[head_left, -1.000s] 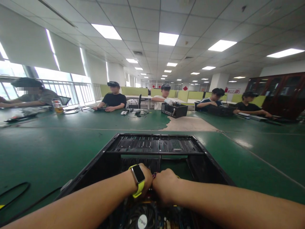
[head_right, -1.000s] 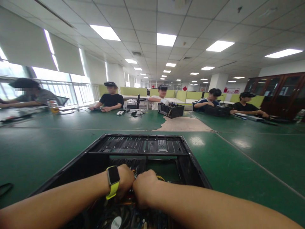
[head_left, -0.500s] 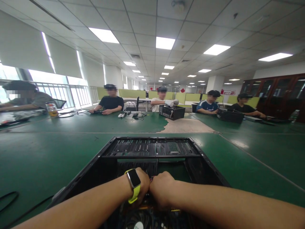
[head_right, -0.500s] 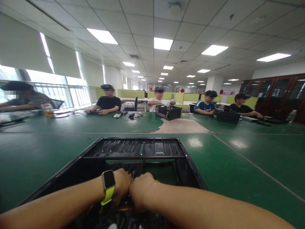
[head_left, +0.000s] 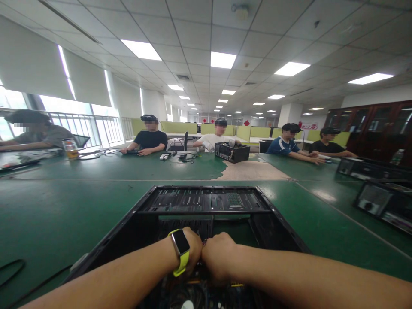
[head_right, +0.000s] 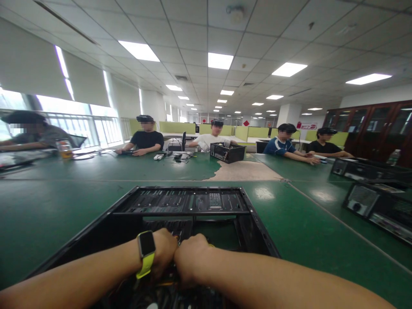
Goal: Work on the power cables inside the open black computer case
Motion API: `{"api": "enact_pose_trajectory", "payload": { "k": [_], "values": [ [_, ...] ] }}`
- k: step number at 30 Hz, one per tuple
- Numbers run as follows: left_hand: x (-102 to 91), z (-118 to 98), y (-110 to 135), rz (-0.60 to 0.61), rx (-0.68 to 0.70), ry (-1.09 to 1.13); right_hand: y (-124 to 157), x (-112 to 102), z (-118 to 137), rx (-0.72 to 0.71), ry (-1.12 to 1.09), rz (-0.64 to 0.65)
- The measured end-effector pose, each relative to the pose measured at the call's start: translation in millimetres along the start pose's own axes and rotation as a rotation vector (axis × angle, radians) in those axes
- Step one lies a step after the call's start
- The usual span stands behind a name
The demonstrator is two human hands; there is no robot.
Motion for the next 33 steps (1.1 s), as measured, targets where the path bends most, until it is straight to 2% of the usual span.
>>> {"api": "enact_pose_trajectory", "payload": {
  "k": [3,7,11,19,25,29,33],
  "values": [
    [-0.1,1.8,7.1,0.112,-0.054,-0.107,1.1,-1.6,-1.0,-0.001,-0.008,0.042],
    [-6.7,0.4,12.5,0.119,-0.040,-0.087,2.3,-3.6,-1.9,0.001,-0.006,0.067],
    [-4.7,1.1,14.4,0.184,-0.028,-0.081,2.5,-1.9,-1.2,0.004,0.006,0.073],
    [-10.3,2.5,19.9,0.193,-0.037,-0.073,-1.9,2.4,-6.0,0.032,-0.014,0.049],
    [-6.4,3.4,12.7,0.175,-0.034,-0.035,-1.8,3.0,-5.0,0.013,-0.002,0.032],
    [-6.4,3.8,13.1,0.156,-0.042,-0.039,0.3,-0.2,-4.7,0.017,0.005,0.058],
    [-9.1,2.7,20.5,0.190,-0.041,-0.067,1.5,-2.0,-5.4,0.015,0.013,0.083]
  ]
}}
Point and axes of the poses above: each hand's wrist, its own y-axis away from the middle knuckle, its own x-axis out of the palm, z = x × y, the point moved 6 cm from there along -y, towards the middle knuckle, and after that the axes turned 15 degrees about -x, right-handed, at the moved point
